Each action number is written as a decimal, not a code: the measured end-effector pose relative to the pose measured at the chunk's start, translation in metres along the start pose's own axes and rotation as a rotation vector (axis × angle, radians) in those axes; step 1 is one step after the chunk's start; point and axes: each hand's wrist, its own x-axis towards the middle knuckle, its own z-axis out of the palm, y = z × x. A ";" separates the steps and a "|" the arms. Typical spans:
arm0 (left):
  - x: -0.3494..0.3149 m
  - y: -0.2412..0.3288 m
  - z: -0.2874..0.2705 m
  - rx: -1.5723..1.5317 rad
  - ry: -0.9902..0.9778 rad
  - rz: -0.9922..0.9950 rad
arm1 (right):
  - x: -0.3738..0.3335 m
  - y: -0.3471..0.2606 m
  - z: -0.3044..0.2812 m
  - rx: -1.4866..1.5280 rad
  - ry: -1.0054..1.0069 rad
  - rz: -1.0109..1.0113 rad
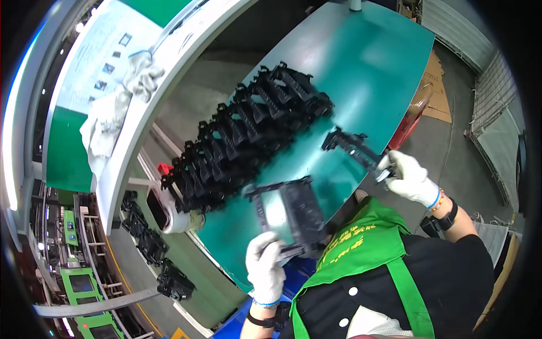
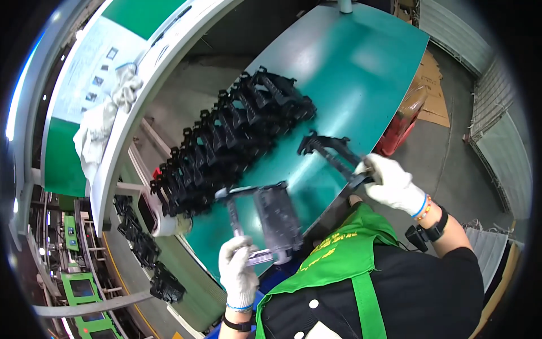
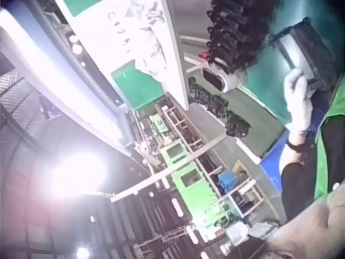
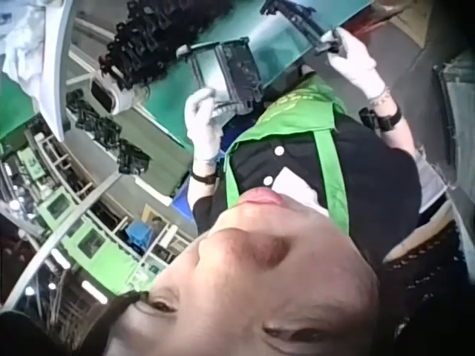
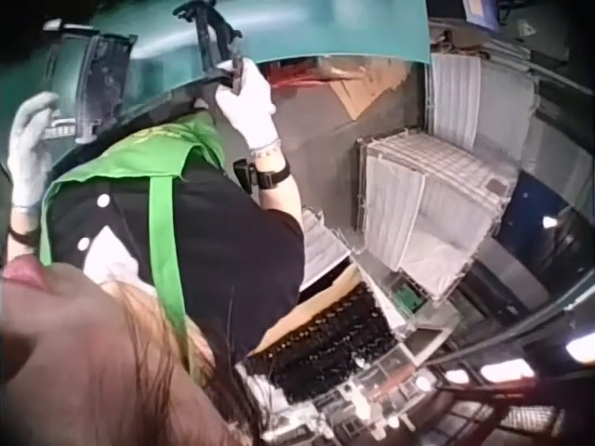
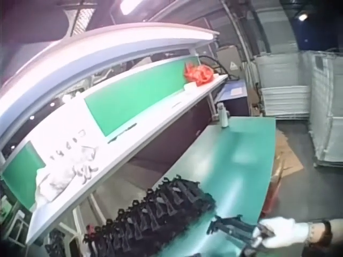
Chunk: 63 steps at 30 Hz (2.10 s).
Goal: The person picks up plastic frames from a conveyor belt, trims them with shears, and places them into a blue bin. After finishing several frames, the person gathers a stack of them and arranges them into a large metal crate.
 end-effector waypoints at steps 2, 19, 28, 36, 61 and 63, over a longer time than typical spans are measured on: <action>0.011 0.008 0.045 0.032 -0.144 0.006 | 0.001 0.015 -0.019 0.108 0.130 0.028; 0.299 0.014 0.316 0.463 -0.252 0.082 | 0.189 0.126 -0.057 0.539 0.418 -0.048; 0.269 0.035 0.298 1.695 0.004 0.733 | 0.248 0.108 -0.039 0.048 0.162 -0.360; 0.200 0.025 0.226 1.594 -0.187 0.960 | 0.240 0.064 -0.063 -0.165 -0.134 -0.155; -0.161 -0.120 -0.109 1.050 0.703 -0.214 | 0.068 -0.083 0.312 -0.427 -1.053 -0.947; -0.193 -0.151 -0.155 1.112 0.762 -0.272 | 0.056 -0.082 0.357 -0.462 -0.973 -0.990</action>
